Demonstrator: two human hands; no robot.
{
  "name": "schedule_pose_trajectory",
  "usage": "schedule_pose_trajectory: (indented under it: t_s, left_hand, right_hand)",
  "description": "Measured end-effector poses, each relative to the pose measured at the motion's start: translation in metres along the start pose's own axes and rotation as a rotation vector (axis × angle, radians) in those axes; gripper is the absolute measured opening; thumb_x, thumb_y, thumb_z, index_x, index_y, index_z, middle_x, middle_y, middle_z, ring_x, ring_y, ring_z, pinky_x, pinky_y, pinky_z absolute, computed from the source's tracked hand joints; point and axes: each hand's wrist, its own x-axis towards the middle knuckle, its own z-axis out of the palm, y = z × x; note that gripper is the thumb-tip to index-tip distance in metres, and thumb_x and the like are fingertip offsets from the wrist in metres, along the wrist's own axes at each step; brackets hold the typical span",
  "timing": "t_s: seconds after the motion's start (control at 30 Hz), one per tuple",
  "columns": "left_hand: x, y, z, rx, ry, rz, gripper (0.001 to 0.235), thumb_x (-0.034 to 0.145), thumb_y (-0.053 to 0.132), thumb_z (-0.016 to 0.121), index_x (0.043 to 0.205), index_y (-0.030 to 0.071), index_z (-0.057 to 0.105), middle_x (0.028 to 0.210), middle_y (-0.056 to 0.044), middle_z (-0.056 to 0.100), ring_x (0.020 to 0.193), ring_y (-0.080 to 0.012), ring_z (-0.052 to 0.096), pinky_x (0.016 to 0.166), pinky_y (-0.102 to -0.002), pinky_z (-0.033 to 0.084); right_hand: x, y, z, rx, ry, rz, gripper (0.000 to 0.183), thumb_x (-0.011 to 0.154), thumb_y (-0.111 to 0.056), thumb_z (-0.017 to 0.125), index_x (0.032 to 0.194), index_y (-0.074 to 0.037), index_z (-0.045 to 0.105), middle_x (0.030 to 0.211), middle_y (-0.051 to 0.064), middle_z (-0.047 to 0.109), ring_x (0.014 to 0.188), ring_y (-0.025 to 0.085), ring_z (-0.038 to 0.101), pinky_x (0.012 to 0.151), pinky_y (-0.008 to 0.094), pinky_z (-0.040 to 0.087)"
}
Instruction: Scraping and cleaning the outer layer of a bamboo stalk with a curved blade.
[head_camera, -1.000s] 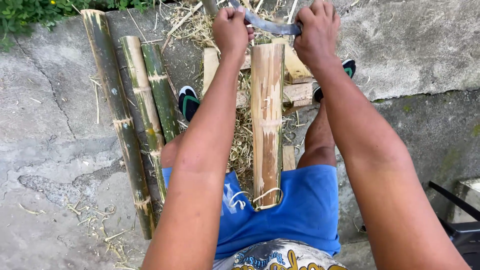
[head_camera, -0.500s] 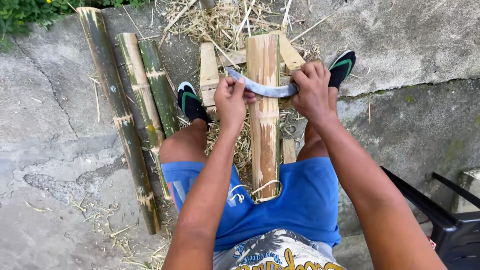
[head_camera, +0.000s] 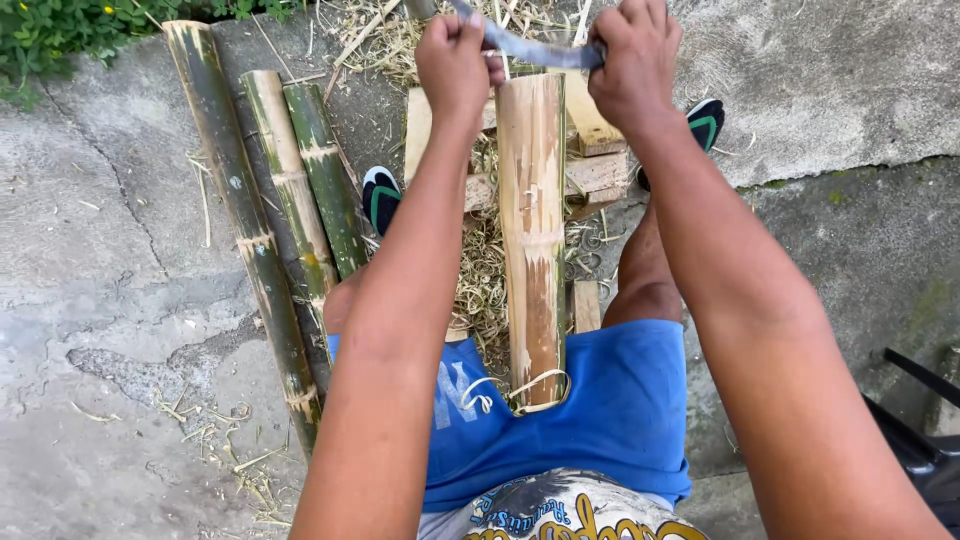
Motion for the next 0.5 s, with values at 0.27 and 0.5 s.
schedule_pose_trajectory:
  t_s: [0.27, 0.5]
  left_hand:
    - [-0.051, 0.001, -0.033, -0.032, -0.140, 0.012, 0.016, 0.102, 0.014, 0.058, 0.094, 0.001, 0.062, 0.075, -0.008, 0.069, 0.054, -0.0116, 0.064, 0.047, -0.026, 0.056]
    - [-0.125, -0.077, -0.058, -0.268, -0.122, -0.078, 0.011, 0.103, 0.013, 0.059, 0.097, 0.004, 0.058, 0.080, -0.007, 0.068, 0.060, -0.0126, 0.066, 0.052, -0.028, 0.057]
  right_hand:
    - [-0.041, -0.022, -0.030, 0.010, 0.056, -0.014, 0.014, 0.090, 0.004, 0.064, 0.096, -0.009, 0.062, 0.110, 0.010, 0.056, 0.116, 0.029, 0.048, 0.101, 0.048, 0.033]
    - [-0.103, -0.055, -0.070, -0.025, -0.052, -0.090, 0.024, 0.075, -0.003, 0.073, 0.098, -0.009, 0.066, 0.113, 0.008, 0.059, 0.126, 0.031, 0.053, 0.112, 0.056, 0.031]
